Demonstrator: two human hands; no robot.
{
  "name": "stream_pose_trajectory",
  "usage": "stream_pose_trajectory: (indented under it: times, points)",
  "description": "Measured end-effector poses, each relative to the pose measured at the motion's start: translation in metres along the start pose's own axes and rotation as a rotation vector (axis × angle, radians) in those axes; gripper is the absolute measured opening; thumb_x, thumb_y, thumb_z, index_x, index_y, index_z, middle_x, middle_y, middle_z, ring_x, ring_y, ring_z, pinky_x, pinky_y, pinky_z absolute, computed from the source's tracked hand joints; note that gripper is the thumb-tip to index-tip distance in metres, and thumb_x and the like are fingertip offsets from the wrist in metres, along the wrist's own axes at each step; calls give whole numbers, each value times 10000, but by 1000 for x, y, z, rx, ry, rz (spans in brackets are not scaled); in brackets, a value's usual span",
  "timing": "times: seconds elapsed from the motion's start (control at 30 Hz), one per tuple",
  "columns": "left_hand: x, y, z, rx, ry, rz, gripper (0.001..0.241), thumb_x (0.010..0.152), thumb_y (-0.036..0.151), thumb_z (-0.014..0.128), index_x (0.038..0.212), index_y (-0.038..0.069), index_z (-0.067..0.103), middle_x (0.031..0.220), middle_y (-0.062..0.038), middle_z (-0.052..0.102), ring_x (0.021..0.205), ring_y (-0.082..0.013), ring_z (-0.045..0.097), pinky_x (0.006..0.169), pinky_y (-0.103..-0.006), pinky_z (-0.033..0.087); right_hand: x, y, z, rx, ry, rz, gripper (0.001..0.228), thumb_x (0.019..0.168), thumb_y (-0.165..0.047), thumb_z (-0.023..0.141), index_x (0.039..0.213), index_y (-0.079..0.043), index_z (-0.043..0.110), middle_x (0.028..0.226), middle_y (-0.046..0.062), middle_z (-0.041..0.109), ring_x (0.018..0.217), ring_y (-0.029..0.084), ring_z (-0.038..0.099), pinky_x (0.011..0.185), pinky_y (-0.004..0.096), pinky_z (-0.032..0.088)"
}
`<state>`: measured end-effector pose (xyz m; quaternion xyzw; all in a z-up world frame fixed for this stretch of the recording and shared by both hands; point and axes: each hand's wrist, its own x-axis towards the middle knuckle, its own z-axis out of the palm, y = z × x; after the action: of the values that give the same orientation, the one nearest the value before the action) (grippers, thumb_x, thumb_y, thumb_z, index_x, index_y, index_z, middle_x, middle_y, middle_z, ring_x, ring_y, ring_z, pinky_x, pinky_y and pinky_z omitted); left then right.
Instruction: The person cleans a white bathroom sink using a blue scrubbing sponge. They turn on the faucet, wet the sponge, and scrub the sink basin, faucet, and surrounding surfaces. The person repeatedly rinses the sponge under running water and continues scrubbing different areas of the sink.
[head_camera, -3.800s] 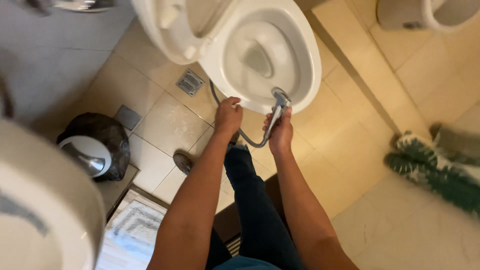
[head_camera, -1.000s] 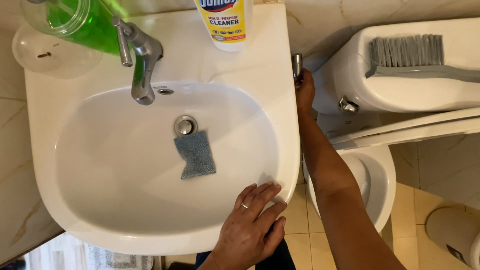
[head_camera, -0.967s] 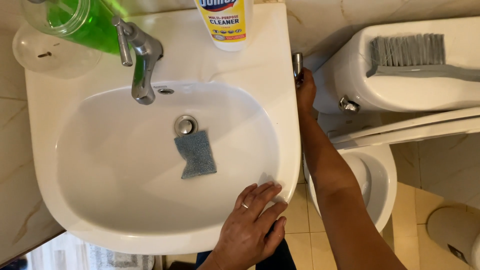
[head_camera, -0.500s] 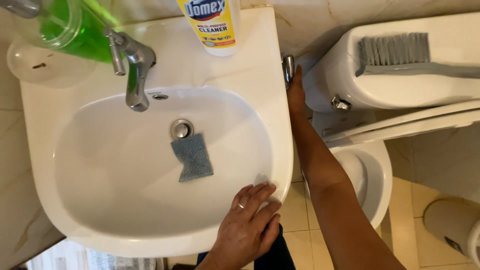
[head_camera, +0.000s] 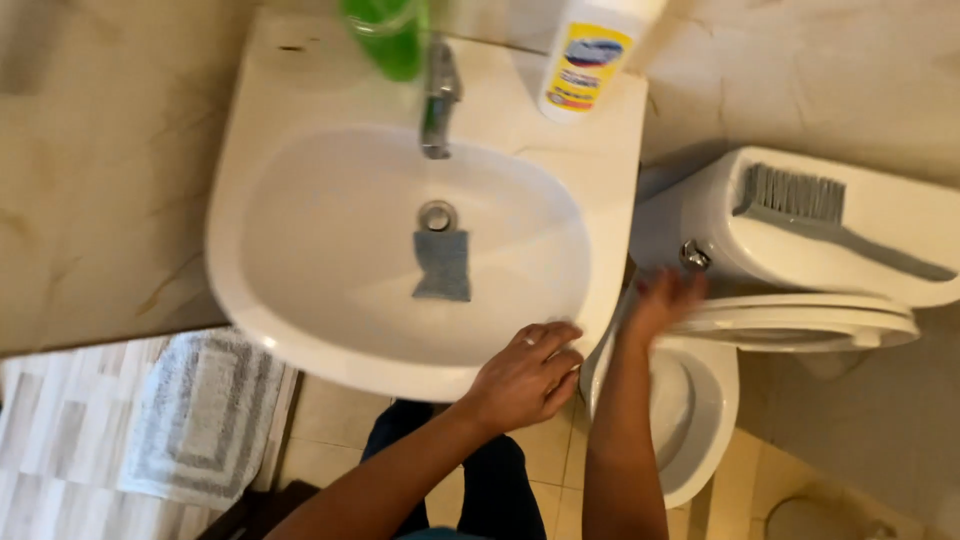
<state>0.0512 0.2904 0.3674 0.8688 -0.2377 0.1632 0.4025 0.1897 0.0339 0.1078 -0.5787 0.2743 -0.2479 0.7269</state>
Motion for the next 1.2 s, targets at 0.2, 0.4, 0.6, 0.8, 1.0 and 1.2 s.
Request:
stream_pose_trajectory:
  times: [0.2, 0.4, 0.6, 0.8, 1.0, 1.2]
  points:
    - [-25, -8, -10, -119, -60, -100, 185, 945, 170, 618, 1093, 78, 683, 1340, -163, 605, 1201, -397, 638, 1007, -553, 489, -149, -234, 31, -182, -261, -431, 462, 1066, 22, 619, 1488, -59, 449, 1268, 169, 625, 1079, 196, 667, 788, 254, 619]
    - [-44, -60, -121, -178, 84, -230, 300, 843, 130, 691, 1142, 139, 715, 1209, -172, 695, 1145, -396, 693, 959, -515, 513, -242, -299, 117, -491, -703, -413, 338, 1051, -53, 629, 1373, 37, 578, 1210, 239, 667, 1105, 346, 677, 843, 438, 593]
    - [-67, -142, -190, 83, -144, -451, 264, 914, 201, 635, 1166, 140, 684, 1240, -129, 652, 1108, -355, 691, 913, -507, 548, -248, -249, 310, -514, -727, -592, 585, 1006, -146, 809, 1469, 42, 504, 1354, 283, 548, 1250, 483, 597, 965, 555, 576]
    - [-59, -200, -203, -68, -213, -500, 319, 932, 178, 600, 1225, 74, 673, 1292, -117, 608, 1159, -329, 632, 888, -513, 499, -216, -214, 398, -709, -781, -732, 372, 1031, -167, 596, 1365, -6, 574, 1173, 196, 731, 973, 364, 716, 741, 453, 571]
    - [-13, -228, -185, -325, -285, -735, 345, 966, 208, 585, 1271, 56, 640, 1336, -153, 576, 1175, -322, 636, 977, -423, 519, -191, -213, 397, -724, -735, -690, 289, 961, -94, 537, 1213, -94, 679, 976, 95, 780, 835, 271, 707, 736, 401, 532]
    - [43, -254, -146, -527, -140, -1059, 296, 984, 288, 533, 1099, 90, 721, 1084, -81, 756, 991, -229, 713, 838, -362, 556, -167, -221, 389, -579, -970, -290, 334, 1079, -250, 522, 1374, -126, 614, 1049, 6, 685, 946, 139, 679, 818, 300, 571]
